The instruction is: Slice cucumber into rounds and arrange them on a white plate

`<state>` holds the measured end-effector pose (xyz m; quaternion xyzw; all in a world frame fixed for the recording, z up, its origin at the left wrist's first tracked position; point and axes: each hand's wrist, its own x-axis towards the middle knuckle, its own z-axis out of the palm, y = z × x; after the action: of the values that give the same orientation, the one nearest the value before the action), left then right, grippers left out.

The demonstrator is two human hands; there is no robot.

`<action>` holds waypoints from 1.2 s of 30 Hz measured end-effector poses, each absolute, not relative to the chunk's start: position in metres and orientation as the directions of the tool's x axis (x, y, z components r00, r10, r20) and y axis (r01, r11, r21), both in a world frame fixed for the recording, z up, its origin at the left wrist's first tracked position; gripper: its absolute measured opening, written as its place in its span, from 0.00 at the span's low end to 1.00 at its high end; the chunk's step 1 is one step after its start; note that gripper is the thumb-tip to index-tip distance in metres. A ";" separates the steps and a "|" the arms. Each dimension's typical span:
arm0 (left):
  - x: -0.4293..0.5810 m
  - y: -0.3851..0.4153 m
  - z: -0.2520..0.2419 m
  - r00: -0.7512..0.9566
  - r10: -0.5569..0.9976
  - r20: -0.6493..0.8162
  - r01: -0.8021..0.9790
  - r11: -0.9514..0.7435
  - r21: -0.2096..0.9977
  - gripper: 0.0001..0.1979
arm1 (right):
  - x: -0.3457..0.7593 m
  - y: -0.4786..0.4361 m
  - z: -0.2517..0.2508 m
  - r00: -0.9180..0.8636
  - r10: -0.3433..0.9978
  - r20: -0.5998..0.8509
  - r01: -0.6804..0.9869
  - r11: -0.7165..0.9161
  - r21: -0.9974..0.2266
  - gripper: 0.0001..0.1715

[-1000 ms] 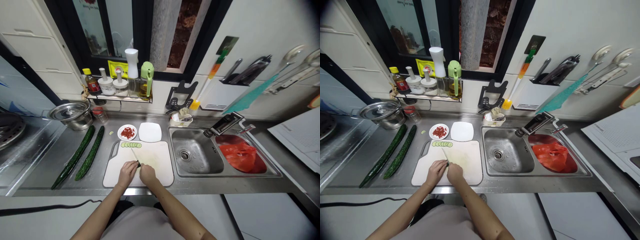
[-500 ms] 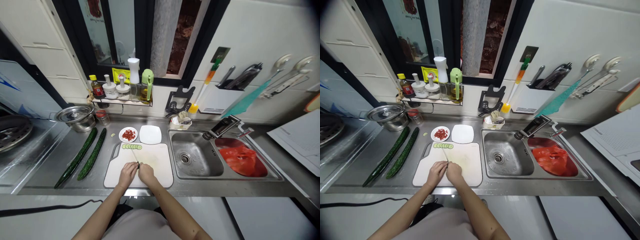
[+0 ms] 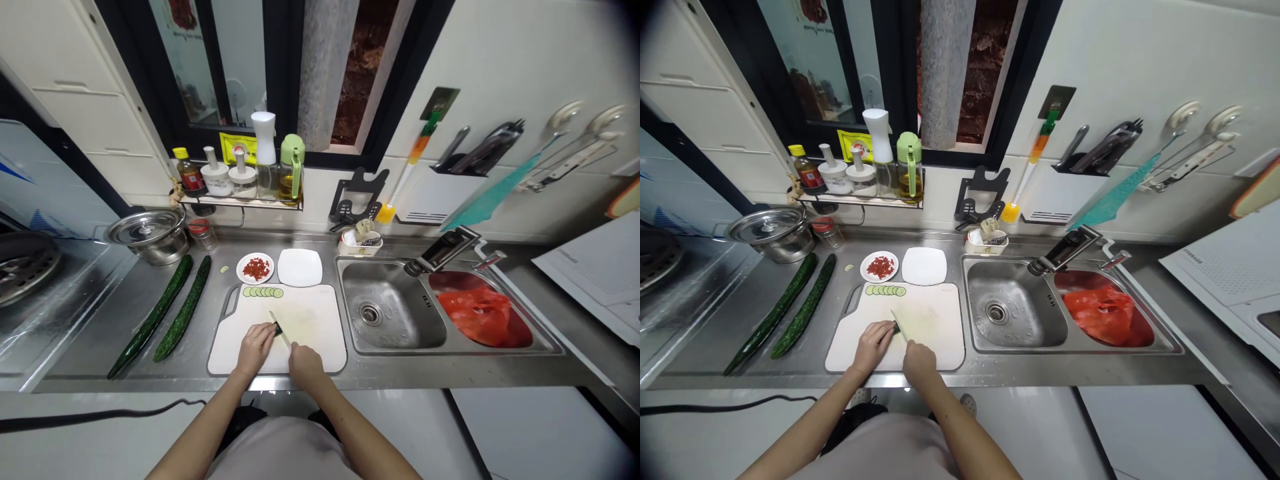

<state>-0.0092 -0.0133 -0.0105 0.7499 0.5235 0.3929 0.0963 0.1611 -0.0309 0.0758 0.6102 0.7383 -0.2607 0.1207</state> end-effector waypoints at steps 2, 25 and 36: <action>-0.009 -0.014 -0.011 0.146 0.868 0.475 0.712 -0.426 0.558 0.13 | 0.157 -0.027 0.078 -0.220 0.838 -0.499 0.965 0.110 -0.240 0.16; -0.002 -0.023 0.007 0.048 0.924 0.378 0.746 -0.285 0.602 0.14 | 0.183 -0.005 0.085 -0.194 0.903 -0.384 0.970 0.119 -0.212 0.18; 0.008 -0.005 0.053 -0.090 0.894 0.440 0.822 -0.183 0.539 0.13 | 0.194 -0.013 0.094 -0.160 0.941 -0.299 0.986 0.138 -0.093 0.19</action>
<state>0.0081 -0.0049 0.0530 0.6730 0.6374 0.3723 0.0479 0.1939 -0.0126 0.0936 0.6425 0.7497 -0.1343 0.0844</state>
